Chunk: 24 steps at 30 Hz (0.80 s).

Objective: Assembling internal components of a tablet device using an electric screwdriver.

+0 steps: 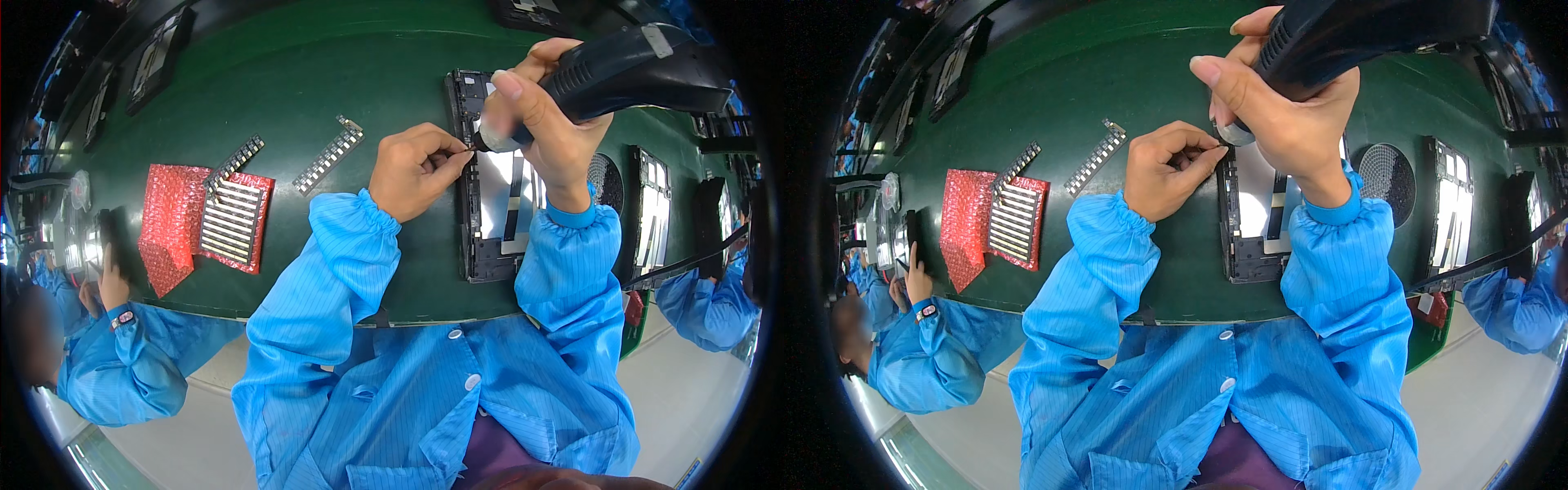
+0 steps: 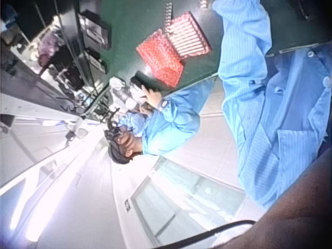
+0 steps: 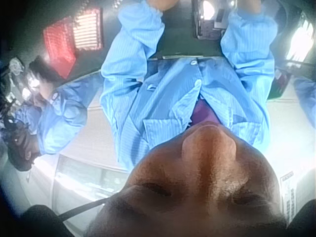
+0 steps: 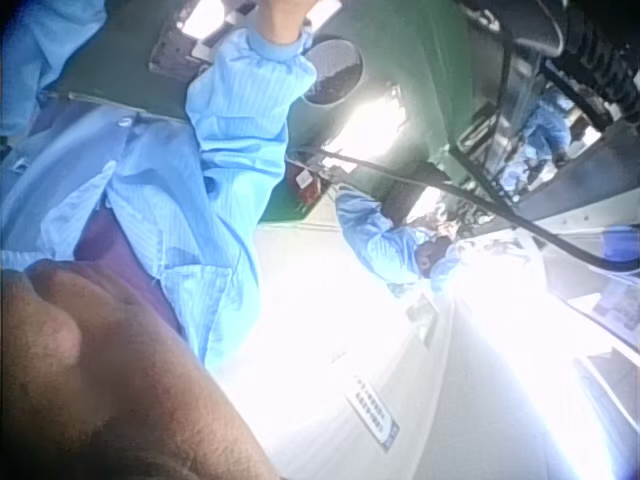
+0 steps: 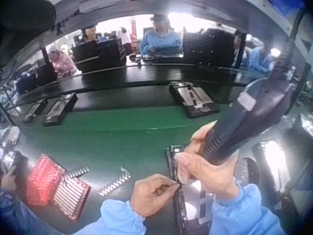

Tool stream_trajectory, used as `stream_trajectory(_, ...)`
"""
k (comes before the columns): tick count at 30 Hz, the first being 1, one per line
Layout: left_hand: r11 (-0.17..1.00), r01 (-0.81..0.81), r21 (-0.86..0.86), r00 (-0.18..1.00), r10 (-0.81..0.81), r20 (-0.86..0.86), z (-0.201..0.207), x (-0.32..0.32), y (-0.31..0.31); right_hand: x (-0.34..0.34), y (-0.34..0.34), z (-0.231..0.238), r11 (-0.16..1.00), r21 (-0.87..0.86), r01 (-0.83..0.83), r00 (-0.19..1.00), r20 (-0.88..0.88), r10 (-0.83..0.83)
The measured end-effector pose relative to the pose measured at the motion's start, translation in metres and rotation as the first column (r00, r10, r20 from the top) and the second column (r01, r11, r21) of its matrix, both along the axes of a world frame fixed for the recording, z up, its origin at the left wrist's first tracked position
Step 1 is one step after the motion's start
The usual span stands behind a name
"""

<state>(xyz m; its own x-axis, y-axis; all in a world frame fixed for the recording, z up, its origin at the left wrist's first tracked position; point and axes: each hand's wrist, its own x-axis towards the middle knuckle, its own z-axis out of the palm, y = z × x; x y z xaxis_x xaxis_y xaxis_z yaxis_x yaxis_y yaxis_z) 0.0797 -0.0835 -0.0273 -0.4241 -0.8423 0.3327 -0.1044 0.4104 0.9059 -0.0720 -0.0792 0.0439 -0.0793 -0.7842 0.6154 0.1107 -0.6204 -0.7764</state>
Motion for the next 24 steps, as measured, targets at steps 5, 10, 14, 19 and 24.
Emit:
stream_trajectory(5, 1.000, -0.001, -0.011, 1.000, 0.001, -0.005, 0.000, 0.000, 0.000, 0.000, 0.000, -0.001, 1.000, -0.001, 0.003, 1.000, 0.002, -0.003)
stream_trajectory(10, 1.000, 0.006, -0.008, 1.000, -0.006, 0.005, -0.001, 0.000, 0.000, 0.000, -0.001, -0.002, 1.000, -0.029, -0.003, 1.000, -0.031, 0.002)
stream_trajectory(14, 1.000, -0.002, -0.024, 1.000, 0.002, 0.010, -0.003, 0.002, 0.000, 0.003, -0.001, -0.001, 1.000, -0.025, -0.009, 1.000, -0.015, 0.008)
stream_trajectory(19, 0.998, -0.029, 0.053, 0.999, 0.031, -0.041, -0.004, 0.010, -0.001, -0.002, -0.004, 0.007, 1.000, 0.000, 0.029, 1.000, -0.002, -0.029)
stream_trajectory(24, 0.996, -0.055, 0.068, 0.997, 0.058, -0.045, -0.003, 0.015, 0.000, 0.001, -0.021, 0.002, 0.999, 0.033, 0.023, 1.000, -0.014, -0.023)
